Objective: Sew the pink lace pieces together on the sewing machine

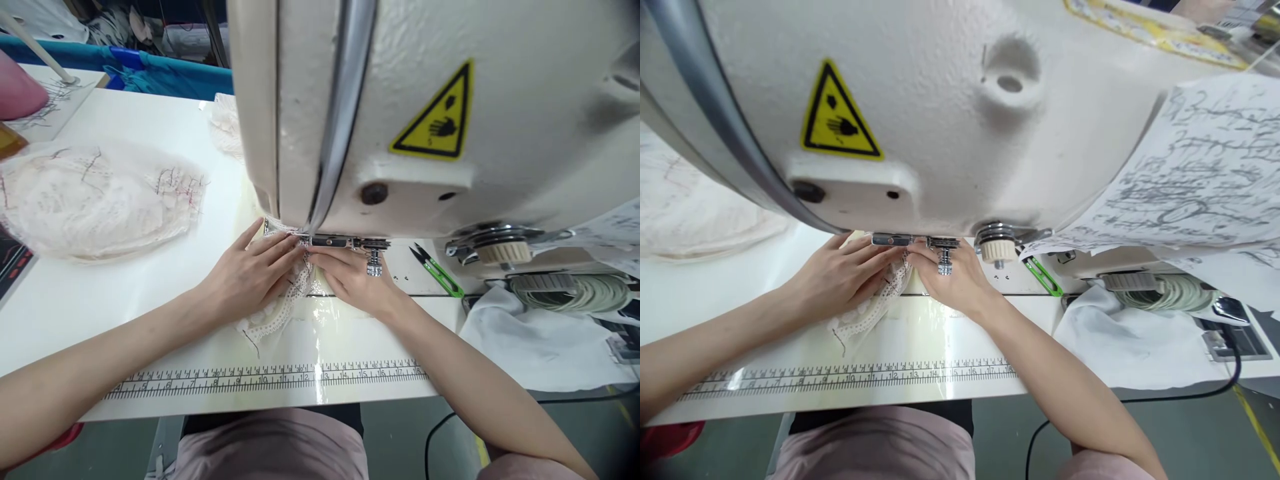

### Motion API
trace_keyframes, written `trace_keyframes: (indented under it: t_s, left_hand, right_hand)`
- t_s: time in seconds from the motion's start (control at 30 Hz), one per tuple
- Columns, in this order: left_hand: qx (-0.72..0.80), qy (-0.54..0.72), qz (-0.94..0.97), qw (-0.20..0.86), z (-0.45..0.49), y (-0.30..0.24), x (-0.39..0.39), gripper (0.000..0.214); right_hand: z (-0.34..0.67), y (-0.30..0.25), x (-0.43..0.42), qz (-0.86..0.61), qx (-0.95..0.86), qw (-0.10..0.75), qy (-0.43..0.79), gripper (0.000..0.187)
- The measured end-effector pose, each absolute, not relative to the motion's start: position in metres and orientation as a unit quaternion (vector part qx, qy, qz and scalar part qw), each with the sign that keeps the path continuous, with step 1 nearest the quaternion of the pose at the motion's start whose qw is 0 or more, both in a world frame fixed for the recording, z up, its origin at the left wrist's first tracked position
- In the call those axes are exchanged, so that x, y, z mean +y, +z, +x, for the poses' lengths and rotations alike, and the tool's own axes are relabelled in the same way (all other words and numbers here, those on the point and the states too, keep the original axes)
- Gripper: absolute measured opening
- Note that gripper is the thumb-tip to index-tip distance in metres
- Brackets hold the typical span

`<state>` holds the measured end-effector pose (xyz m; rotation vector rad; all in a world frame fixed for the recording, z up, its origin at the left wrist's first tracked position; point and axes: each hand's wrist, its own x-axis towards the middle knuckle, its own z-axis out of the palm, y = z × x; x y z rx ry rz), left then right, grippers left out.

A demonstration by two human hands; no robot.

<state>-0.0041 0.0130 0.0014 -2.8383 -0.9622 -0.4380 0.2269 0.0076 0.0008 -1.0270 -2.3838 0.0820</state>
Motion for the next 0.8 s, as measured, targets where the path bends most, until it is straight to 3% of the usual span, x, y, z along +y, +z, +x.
trace_keyframes:
  t_s: [0.4,0.63,0.73,0.8]
  left_hand:
    - [-0.333,-0.132,-0.933,0.044,-0.005,0.003,0.014,0.039]
    - [-0.330,-0.110,-0.929,0.125,0.000,0.022,0.002,0.037]
    - [-0.276,-0.131,-0.941,0.146,-0.011,0.038,-0.008,0.030]
    - [-0.187,-0.151,-0.962,0.132,-0.027,0.042,-0.016,0.038]
  right_hand:
    - [0.226,-0.007,0.007,-0.386,-0.884,0.261,-0.029,0.026]
    - [0.228,-0.003,0.005,-0.384,-0.893,0.226,-0.054,0.029]
    - [0.229,0.000,0.007,-0.336,-0.911,0.236,-0.032,0.029]
    - [0.228,0.001,0.009,-0.314,-0.918,0.240,-0.009,0.029]
